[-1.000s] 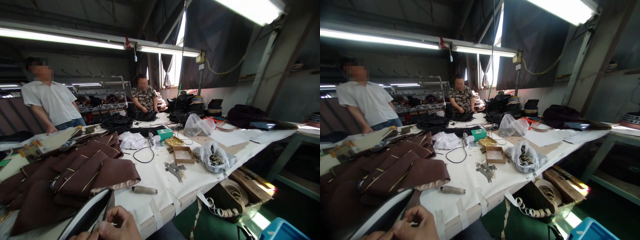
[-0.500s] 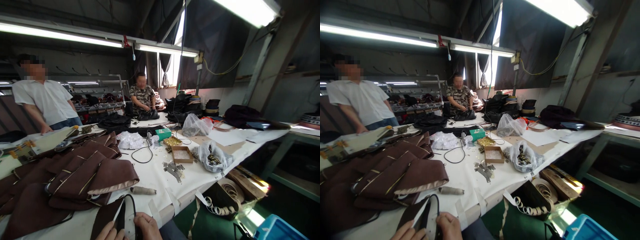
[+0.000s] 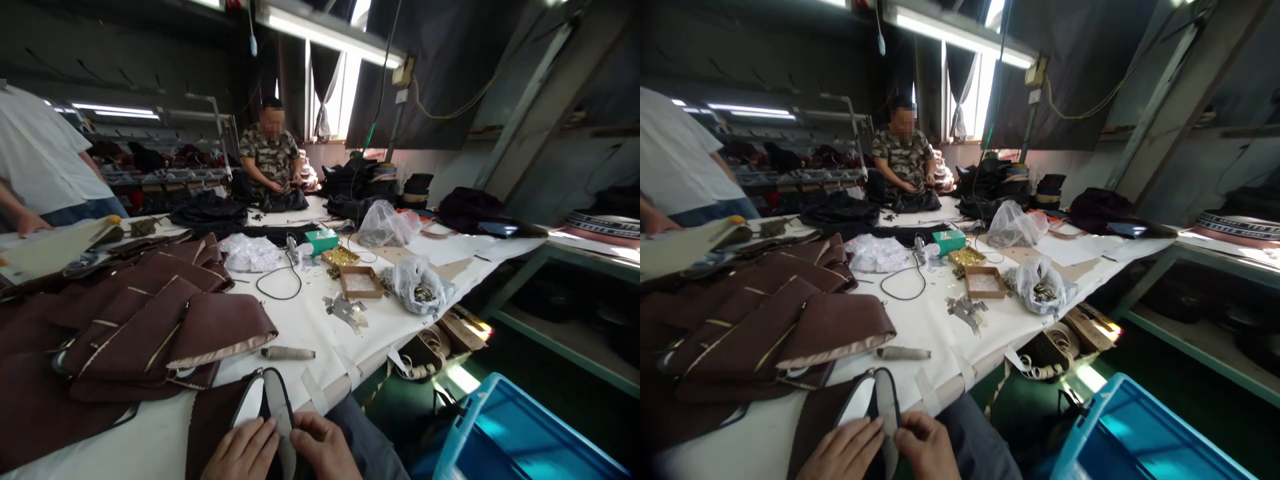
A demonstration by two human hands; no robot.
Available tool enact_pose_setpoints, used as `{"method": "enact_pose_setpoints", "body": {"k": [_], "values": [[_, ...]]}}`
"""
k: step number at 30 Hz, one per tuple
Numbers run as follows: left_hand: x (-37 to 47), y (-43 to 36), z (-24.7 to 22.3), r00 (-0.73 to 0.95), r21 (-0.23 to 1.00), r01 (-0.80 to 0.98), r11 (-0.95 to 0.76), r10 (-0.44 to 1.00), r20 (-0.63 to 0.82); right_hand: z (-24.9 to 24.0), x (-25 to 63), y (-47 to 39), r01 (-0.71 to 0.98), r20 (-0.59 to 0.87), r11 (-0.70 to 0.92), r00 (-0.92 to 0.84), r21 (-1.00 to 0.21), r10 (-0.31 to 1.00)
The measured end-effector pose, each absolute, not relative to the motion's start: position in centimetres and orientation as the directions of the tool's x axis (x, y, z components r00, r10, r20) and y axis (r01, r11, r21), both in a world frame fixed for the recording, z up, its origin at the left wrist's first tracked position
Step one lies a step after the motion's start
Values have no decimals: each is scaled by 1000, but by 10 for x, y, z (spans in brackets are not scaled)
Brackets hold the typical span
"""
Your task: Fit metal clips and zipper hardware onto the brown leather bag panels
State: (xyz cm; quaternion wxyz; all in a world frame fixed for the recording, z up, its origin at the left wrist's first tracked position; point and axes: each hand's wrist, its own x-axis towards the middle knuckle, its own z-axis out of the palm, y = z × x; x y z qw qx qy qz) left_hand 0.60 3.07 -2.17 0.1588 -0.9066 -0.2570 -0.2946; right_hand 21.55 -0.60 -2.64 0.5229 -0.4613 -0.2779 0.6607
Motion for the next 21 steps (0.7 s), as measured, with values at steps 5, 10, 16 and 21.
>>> {"method": "enact_pose_setpoints", "body": {"k": [5, 10, 16, 21], "values": [[14, -2, 3, 611, 227, 664, -713, 692, 386, -9, 200, -26, -539, -443, -319, 115, -780, 889], [16, -5, 11, 658, 224, 672, -706, 708, 258, -21, 196, -30, -646, -568, -375, 110, -665, 816], [24, -8, 14, 661, 174, 686, -706, 706, 255, -26, 204, -25, -604, -551, -388, 104, -696, 828], [26, -12, 14, 649, 153, 702, -696, 713, 265, -27, 208, -22, -578, -553, -428, 50, -695, 832]]}}
